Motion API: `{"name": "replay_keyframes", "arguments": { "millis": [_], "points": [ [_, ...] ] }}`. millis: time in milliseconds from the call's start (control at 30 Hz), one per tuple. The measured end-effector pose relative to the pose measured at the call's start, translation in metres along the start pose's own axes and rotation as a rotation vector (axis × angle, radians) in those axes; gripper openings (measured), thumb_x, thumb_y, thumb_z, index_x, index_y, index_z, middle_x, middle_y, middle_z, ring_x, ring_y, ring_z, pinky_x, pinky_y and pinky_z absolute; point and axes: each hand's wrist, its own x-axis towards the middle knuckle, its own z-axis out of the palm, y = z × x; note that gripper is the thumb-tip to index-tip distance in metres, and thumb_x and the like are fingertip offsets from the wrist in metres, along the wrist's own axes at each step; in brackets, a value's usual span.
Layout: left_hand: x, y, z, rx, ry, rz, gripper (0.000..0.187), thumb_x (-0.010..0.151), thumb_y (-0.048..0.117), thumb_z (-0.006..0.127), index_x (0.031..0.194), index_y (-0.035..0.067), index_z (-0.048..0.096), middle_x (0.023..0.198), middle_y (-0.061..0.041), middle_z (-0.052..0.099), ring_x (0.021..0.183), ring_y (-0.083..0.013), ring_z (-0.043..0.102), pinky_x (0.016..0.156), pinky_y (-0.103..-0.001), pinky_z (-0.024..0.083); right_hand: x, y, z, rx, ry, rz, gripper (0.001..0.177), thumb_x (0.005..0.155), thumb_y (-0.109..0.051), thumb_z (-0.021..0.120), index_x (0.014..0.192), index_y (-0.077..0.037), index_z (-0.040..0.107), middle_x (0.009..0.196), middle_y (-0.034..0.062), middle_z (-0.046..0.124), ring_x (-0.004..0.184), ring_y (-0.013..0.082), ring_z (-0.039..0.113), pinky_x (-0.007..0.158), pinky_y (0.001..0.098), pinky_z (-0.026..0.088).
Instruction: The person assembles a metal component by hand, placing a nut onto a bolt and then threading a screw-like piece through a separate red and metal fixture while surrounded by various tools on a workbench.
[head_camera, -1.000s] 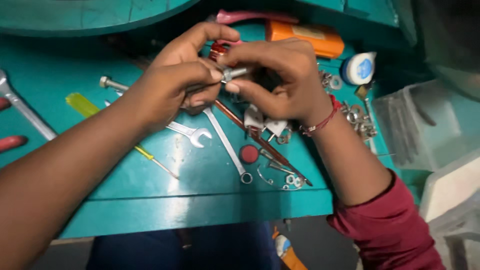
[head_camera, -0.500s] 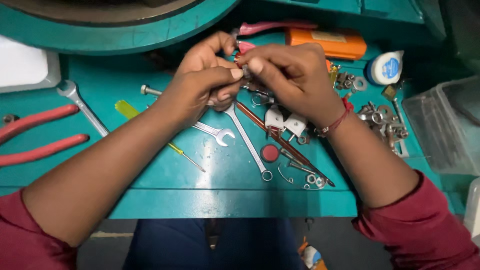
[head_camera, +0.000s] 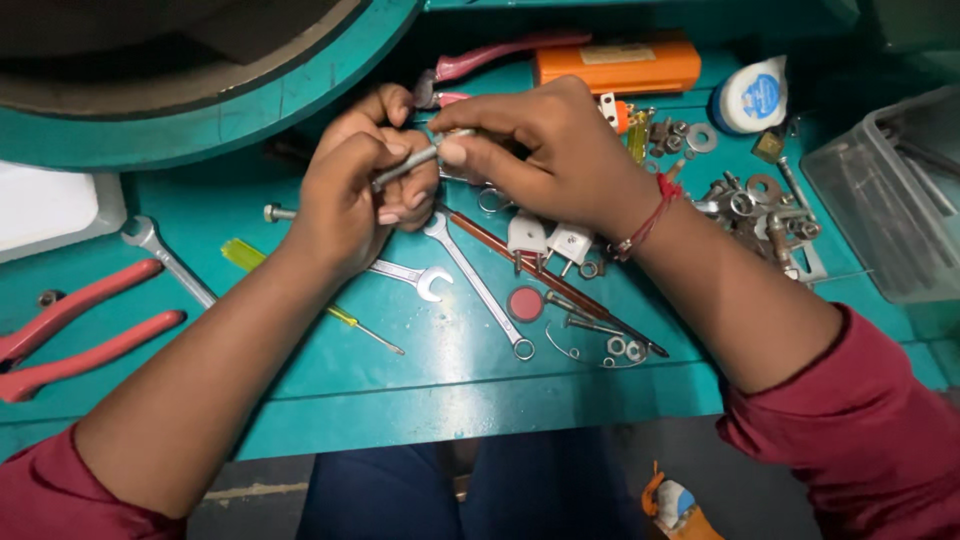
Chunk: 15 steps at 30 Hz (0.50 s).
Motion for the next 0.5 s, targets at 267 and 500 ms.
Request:
{"name": "replay_keyframes", "arguments": {
  "millis": [267, 500],
  "points": [
    [0.007, -0.002, -0.007, 0.156, 0.041, 0.008, 0.033, 0.098, 0.002, 0.048, 0.126, 0.001, 0.031, 0.089, -0.022, 0.066, 0.062, -0.0195, 0.057, 0.053, -0.028, 0.044, 0.0, -0.001, -0.002, -0.143, 0.036, 0.004, 0.018, 0.105, -0.018, 0.072, 0.114, -0.003, 0.075, 0.081, 0.0111, 0.074, 0.071, 0.0191, 0.074, 0.064, 0.029, 0.054],
    [0.009, 0.002, 0.002, 0.223, 0.112, -0.044, 0.036, 0.1, 0.003, 0.057, 0.126, 0.001, 0.032, 0.091, -0.021, 0.066, 0.058, -0.0156, 0.057, 0.046, -0.022, 0.041, 0.001, 0.004, -0.006, -0.167, 0.09, -0.067, 0.017, 0.11, -0.018, 0.07, 0.116, -0.003, 0.075, 0.094, 0.0104, 0.078, 0.084, 0.019, 0.078, 0.072, 0.0292, 0.059]
  ]
}}
